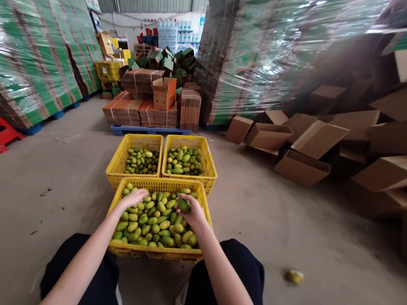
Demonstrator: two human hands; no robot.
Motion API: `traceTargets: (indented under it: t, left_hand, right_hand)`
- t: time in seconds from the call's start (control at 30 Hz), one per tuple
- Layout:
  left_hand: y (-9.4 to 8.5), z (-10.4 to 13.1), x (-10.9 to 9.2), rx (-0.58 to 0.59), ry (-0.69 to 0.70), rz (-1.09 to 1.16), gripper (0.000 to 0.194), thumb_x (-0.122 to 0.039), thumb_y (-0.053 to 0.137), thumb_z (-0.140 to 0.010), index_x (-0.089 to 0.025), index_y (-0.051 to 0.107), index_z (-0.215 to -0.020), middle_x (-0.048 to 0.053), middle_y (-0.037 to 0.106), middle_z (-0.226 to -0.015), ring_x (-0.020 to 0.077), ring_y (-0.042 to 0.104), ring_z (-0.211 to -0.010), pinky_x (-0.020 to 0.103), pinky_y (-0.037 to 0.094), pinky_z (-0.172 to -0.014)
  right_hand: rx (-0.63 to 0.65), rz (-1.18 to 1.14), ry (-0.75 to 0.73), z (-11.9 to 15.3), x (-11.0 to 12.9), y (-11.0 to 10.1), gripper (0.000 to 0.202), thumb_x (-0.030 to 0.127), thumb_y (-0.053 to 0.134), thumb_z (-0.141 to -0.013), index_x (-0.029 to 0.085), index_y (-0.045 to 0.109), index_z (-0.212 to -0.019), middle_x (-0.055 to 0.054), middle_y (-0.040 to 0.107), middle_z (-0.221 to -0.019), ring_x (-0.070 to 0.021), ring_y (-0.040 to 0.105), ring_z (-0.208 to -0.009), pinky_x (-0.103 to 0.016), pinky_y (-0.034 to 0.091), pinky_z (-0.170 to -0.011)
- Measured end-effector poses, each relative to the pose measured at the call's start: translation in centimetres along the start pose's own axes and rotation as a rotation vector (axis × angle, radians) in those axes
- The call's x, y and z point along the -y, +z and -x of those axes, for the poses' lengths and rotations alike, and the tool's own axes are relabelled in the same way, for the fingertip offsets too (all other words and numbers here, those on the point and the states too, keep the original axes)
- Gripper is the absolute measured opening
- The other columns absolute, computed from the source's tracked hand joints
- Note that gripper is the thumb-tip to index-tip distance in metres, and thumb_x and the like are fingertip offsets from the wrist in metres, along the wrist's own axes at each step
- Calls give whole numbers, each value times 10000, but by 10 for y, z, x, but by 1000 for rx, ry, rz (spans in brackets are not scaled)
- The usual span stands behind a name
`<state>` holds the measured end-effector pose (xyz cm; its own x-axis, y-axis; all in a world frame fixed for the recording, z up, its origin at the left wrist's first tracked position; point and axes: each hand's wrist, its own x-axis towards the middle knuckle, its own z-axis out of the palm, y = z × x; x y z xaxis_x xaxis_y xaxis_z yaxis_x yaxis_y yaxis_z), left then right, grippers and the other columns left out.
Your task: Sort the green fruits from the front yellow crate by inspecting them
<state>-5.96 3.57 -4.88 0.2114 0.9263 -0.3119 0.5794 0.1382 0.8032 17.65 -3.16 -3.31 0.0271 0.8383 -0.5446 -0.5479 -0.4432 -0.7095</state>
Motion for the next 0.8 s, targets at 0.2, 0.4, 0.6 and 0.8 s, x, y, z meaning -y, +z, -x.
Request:
traceTargets:
  t: [0.2,0.4,0.6,0.8]
  left_hand:
    - [21,26,8,359,-76,-486,366,-354,753,-654,-182,713,-974,110,725,-1133,318,653,-1078,378,472,-955]
    - [-23,44,13,268,-39,-732,491,-440,516,-877,-186,594,-1290,138,570,-1388,299,551,-1263,344,420,-1026]
    - [-38,49,20,292,-75,-823,519,-383,472,-907,-187,528,-1385,156,544,-1408,289,548,-1272,360,420,-1032]
    - [-38,54,22,302,-97,-836,588,-397,421,-924,-132,441,-1448,188,506,-1434,296,524,-1294,364,400,-1051]
  right_hand:
    - [84,206,153,2,-40,3,243,198,569,-680,194,556,-922,24,621,-678,-118,572,-487,-200,429,-427]
    - [221,478,456,25,-73,3,166,114,640,-647,180,573,-783,0,586,-577,-171,570,-430,-234,383,-357]
    - [105,483,177,-12,41,24,320,296,636,-794,187,566,-1087,-63,667,-851,-175,660,-669,-239,521,-489]
    - [-158,592,-177,-38,95,-3,549,555,356,-922,255,378,-1381,-145,568,-1280,-223,635,-1082,-381,586,-807]
